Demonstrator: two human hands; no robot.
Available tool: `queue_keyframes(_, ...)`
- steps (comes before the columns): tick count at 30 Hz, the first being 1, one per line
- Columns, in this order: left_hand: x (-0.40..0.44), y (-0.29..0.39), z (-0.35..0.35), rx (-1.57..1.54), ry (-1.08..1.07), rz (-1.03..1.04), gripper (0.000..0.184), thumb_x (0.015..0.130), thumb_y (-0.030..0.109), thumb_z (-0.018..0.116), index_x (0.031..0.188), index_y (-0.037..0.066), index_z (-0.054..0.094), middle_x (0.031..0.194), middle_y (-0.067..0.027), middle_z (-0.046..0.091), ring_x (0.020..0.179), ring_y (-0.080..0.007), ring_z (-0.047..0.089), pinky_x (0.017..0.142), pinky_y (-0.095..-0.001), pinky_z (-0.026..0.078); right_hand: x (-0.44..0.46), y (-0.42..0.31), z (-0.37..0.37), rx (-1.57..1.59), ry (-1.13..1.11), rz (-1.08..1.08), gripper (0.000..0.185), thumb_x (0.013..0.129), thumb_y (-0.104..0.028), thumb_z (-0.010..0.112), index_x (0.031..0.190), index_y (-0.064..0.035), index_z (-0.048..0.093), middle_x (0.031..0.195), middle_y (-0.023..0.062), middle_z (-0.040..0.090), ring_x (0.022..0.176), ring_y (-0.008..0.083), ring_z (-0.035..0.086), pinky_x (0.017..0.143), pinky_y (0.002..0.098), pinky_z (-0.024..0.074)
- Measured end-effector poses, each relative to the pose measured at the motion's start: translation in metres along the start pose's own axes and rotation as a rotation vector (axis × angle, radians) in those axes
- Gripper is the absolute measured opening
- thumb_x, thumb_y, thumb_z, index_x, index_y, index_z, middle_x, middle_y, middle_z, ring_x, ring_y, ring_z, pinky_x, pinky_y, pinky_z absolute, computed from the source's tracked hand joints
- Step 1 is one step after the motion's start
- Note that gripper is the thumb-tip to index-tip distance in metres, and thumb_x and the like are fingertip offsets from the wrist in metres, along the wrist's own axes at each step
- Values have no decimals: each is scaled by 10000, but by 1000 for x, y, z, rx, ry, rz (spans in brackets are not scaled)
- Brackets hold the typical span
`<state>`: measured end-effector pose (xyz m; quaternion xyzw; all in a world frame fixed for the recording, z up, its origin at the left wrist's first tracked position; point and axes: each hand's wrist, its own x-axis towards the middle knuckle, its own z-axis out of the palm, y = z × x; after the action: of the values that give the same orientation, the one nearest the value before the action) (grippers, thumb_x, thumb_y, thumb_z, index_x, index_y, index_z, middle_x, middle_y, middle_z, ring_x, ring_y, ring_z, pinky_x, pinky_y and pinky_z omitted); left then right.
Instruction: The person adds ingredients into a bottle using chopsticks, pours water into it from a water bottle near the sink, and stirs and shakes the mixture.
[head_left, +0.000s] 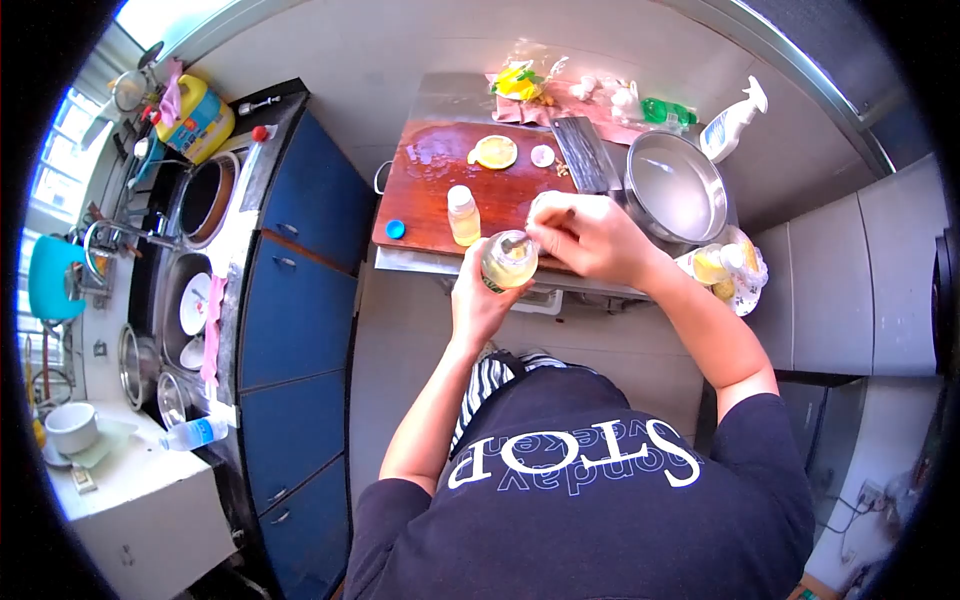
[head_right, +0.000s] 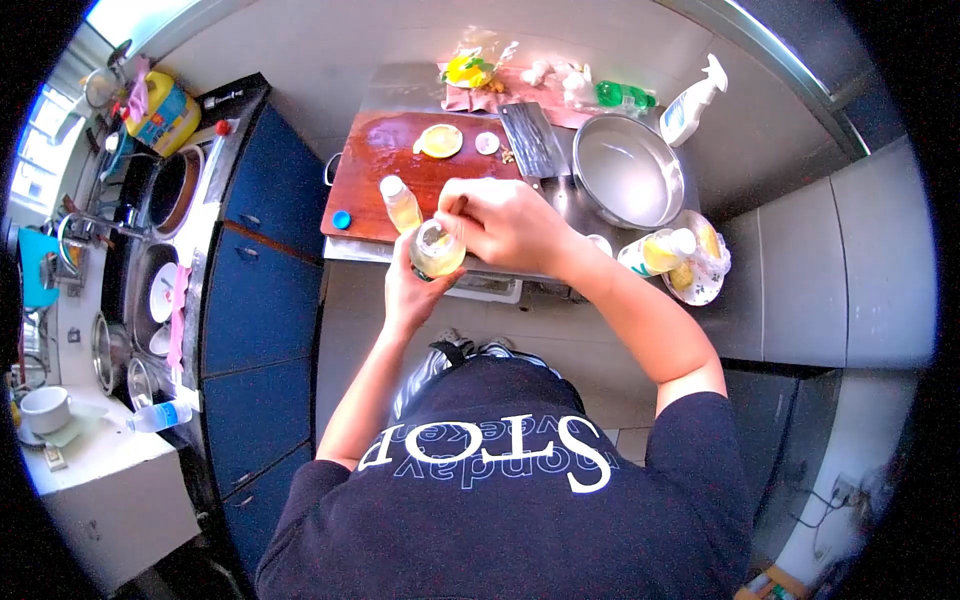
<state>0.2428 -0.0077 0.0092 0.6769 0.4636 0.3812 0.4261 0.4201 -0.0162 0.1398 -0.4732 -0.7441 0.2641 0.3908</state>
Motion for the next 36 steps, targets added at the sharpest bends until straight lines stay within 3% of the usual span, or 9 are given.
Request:
queue_keyframes(3,-2,15,-1,14,-29,-43,692,661,178,838,1238,60,474,1154,-125,589,1072,-245,582,907,-340,465,-3,-4,3,-248,-114,-147,93,841,-102,622,825,-27,569,718,123,582,621,278,589,575,333,464)
queue_keyframes(6,-4,15,0,21,11,-12,697,653,185,839,1238,68,478,1151,-131,588,1073,-256,583,902,-344,469,0,5,5,97,-11,27,78,892,-95,584,887,-19,564,730,72,585,619,166,578,569,295,458)
queue_keyframes(7,-3,8,0,32,22,-11,707,644,194,843,1237,67,480,1157,-132,586,1085,-265,580,906,-349,468,-1,0,2,198,30,256,92,864,-112,601,834,-30,575,724,151,594,667,292,617,612,341,473)
queue_keyframes(10,0,7,-2,48,6,0,739,639,225,843,1254,63,467,1179,-138,578,1100,-289,571,909,-357,468,1,2,4,-34,10,-99,73,837,-92,622,832,-35,577,732,128,601,672,281,614,602,333,478)
queue_keyframes(17,-4,-1,4,33,50,6,727,631,188,846,1248,70,478,1187,-121,578,1087,-273,576,920,-356,461,0,0,14,237,139,97,86,837,-114,611,834,-37,571,692,120,595,614,299,585,579,394,443)
queue_keyframes(21,-3,4,1,49,33,-21,720,649,198,848,1245,55,471,1153,-147,591,1053,-250,589,898,-354,470,-2,14,20,-318,95,-261,89,860,-154,590,818,-76,586,625,85,574,620,254,591,652,350,467)
queue_keyframes(27,-3,-7,0,-32,-1,-7,751,655,206,852,1268,45,450,1158,-138,577,1051,-249,576,905,-347,461,-4,16,31,170,253,-15,111,857,-169,602,807,-71,584,685,85,599,662,258,577,699,344,415)
queue_keyframes(32,-3,-13,-1,34,-36,-20,772,650,157,843,1297,54,434,1200,-156,561,1102,-255,559,935,-364,442,-15,11,37,-286,128,-119,145,865,-193,580,811,-59,598,698,102,610,643,288,616,586,358,473)
queue_keyframes(36,-6,-3,1,-45,-9,-51,753,645,101,819,1293,53,438,1204,-154,559,1112,-260,555,944,-368,436,-12,20,42,68,360,-18,180,849,-237,584,825,-61,615,713,97,620,662,262,627,602,354,487)
